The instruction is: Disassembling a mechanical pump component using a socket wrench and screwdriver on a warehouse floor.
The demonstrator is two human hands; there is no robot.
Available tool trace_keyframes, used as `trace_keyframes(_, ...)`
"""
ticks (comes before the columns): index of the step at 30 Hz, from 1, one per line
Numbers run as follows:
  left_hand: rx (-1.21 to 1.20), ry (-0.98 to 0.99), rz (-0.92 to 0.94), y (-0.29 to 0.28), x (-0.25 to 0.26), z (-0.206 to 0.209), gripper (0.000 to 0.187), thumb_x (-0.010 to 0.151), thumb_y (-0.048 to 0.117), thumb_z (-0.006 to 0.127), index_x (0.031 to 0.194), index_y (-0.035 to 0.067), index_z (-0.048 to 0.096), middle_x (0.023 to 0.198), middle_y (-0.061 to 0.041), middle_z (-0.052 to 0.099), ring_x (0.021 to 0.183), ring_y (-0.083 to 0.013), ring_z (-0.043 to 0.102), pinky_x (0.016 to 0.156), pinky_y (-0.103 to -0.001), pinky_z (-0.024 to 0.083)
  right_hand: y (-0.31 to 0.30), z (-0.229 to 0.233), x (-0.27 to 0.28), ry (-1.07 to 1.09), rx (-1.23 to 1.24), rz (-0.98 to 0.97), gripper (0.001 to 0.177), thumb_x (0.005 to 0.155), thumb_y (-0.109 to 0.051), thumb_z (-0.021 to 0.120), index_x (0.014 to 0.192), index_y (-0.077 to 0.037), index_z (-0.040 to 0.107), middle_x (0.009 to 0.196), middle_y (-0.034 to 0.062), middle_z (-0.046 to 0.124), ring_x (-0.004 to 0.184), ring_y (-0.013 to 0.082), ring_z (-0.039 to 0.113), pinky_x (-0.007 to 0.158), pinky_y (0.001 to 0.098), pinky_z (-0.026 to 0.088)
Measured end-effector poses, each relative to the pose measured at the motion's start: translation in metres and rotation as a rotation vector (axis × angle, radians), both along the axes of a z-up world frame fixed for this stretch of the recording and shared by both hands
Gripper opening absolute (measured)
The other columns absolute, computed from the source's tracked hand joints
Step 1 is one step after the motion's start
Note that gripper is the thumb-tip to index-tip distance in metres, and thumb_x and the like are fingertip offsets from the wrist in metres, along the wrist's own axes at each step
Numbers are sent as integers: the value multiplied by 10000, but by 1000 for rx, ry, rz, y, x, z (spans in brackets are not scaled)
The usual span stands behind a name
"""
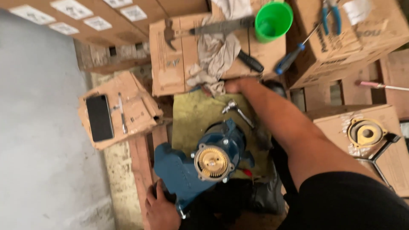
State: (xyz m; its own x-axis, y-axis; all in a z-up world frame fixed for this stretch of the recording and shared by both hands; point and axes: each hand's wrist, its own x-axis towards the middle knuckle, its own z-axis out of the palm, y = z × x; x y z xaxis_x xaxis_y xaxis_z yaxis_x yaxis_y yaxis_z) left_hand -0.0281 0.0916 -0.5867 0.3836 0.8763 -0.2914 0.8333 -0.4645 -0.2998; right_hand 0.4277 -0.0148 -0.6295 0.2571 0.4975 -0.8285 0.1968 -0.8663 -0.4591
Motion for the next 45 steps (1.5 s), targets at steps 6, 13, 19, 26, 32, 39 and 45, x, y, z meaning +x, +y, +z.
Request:
trace_keyframes(6, -308, -51, 101, 9, 11, 22, 882, 796, 574, 680, 1575, 308, 363, 1628, -93, 317, 1446, -383, 350, 1117, -591, 389, -2, 16, -2, 52, -15, 0, 439, 957, -222, 425, 1286, -70, 673, 1427, 158, 629, 1189, 306, 630, 1029, 456, 486)
trace_keyframes(13, -330, -100, 86, 12, 8, 22, 828, 789, 402, 727, 1543, 320, 394, 1632, -95, 312, 1422, -410, 365, 1076, -625, 419, -2, 33, -9, 84, -27, -22, 436, 976, -236, 429, 1308, -84, 668, 1432, 151, 627, 1193, 307, 631, 1034, 461, 493)
trace_keyframes(19, -331, -115, 89, 12, 13, 29, 794, 798, 393, 726, 1526, 370, 409, 1616, -69, 333, 1417, -403, 379, 1033, -634, 451, 0, 44, -10, 74, -23, -50, 434, 991, -247, 432, 1326, -94, 663, 1436, 146, 626, 1197, 308, 632, 1037, 464, 499)
trace_keyframes(26, -280, -236, 39, 10, 12, 33, 757, 774, 461, 717, 1489, 404, 474, 1568, -56, 407, 1342, -412, 463, 1030, -631, 444, -9, 55, -10, 58, -55, -70, 432, 1011, -260, 436, 1348, -107, 658, 1441, 139, 624, 1202, 309, 633, 1041, 469, 507)
trace_keyframes(32, -262, -220, 13, 4, 6, 38, 783, 829, 630, 612, 1526, 309, 459, 1582, -159, 393, 1378, -457, 420, 1023, -661, 424, -39, 53, -3, 57, -176, -106, 352, 936, -36, 387, 1156, 111, 619, 1273, 263, 630, 1015, 385, 639, 797, 511, 548)
trace_keyframes(39, -285, -227, 87, 2, 7, 50, 792, 803, 645, 600, 1506, 303, 472, 1581, -132, 384, 1359, -439, 421, 1026, -664, 405, -62, 104, -21, -165, -92, 369, 559, 1015, -319, 524, 1547, -170, 445, 1594, 67, 480, 1468, 316, 447, 1231, 523, 332)
trace_keyframes(45, -328, -311, 73, 18, -31, 48, 809, 830, 663, 586, 1526, 275, 445, 1531, -172, 409, 1334, -486, 444, 977, -696, 439, -90, 136, -49, -454, 8, 232, 598, 1047, -518, 425, 1523, -167, 515, 1588, 178, 452, 1452, 405, 426, 1160, 532, 347)
